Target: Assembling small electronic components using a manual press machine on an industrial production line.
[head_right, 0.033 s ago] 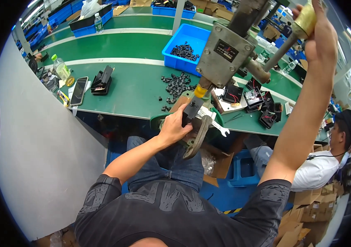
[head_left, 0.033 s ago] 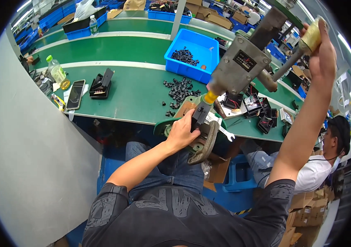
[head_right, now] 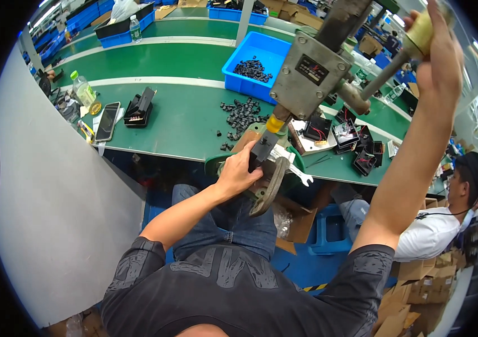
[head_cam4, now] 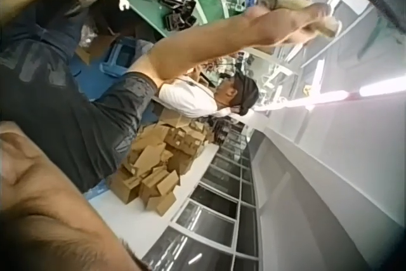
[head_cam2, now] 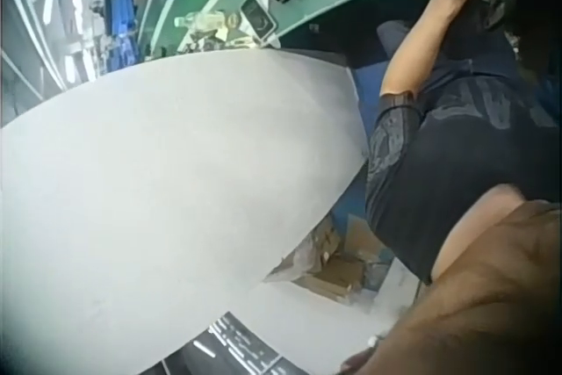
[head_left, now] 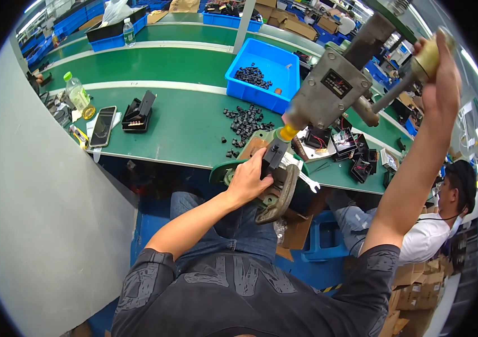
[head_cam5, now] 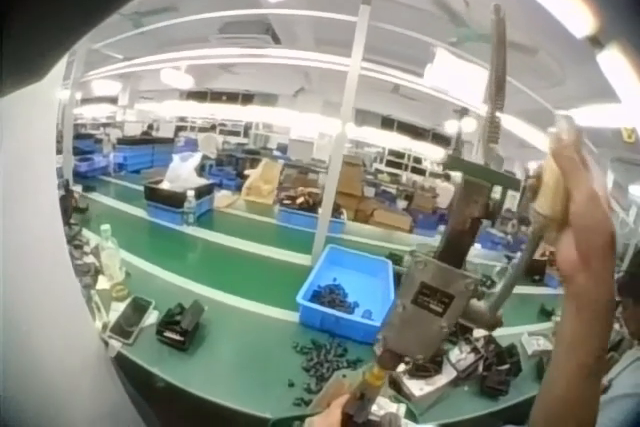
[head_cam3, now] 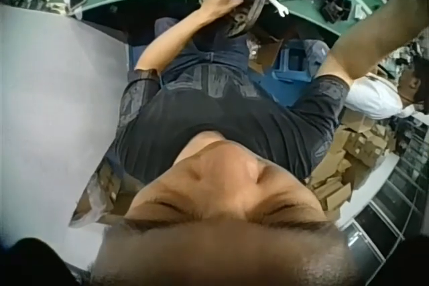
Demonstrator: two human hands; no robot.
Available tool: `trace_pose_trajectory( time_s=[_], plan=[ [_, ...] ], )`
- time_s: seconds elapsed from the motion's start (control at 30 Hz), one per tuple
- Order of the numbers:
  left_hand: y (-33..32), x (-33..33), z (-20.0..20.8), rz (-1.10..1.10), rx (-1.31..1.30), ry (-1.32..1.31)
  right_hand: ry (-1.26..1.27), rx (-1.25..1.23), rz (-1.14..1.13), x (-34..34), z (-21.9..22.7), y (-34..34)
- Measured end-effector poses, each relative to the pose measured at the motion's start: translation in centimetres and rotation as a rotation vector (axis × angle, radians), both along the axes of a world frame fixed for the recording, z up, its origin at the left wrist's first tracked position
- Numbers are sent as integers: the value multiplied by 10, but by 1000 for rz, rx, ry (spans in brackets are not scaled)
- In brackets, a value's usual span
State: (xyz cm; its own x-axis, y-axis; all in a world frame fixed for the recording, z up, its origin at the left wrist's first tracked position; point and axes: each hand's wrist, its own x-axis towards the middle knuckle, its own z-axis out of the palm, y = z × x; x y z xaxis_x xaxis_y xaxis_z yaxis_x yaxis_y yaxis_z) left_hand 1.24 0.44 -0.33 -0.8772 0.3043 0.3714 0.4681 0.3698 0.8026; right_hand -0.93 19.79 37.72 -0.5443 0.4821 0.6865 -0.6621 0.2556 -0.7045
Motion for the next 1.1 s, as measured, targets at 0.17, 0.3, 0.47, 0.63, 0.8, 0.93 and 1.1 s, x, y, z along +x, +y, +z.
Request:
trace_pose_trajectory(
  time_s=[0.17,0.3,0.47,0.63,0.8,0.93,1.1],
  plan=[
    [0,-4,-8,-3,56,92,242,556,-195,99,-94,-52],
    [-2,-7,-14,46,119,129,251,943,-198,126,-196,-83],
    [1,-6,-12,20,116,121,189,954,-294,129,-202,-86],
    [-2,-7,-7,-6,74,69,358,865,-229,112,-210,-79],
    [2,-6,-3,-80,44,49,575,984,-374,102,-253,-66],
    [-11,-7,-10,-14,89,80,630,867,-169,84,-194,-58],
    [-6,-1,5,32,115,23,210,199,226,37,-50,13]
  ],
)
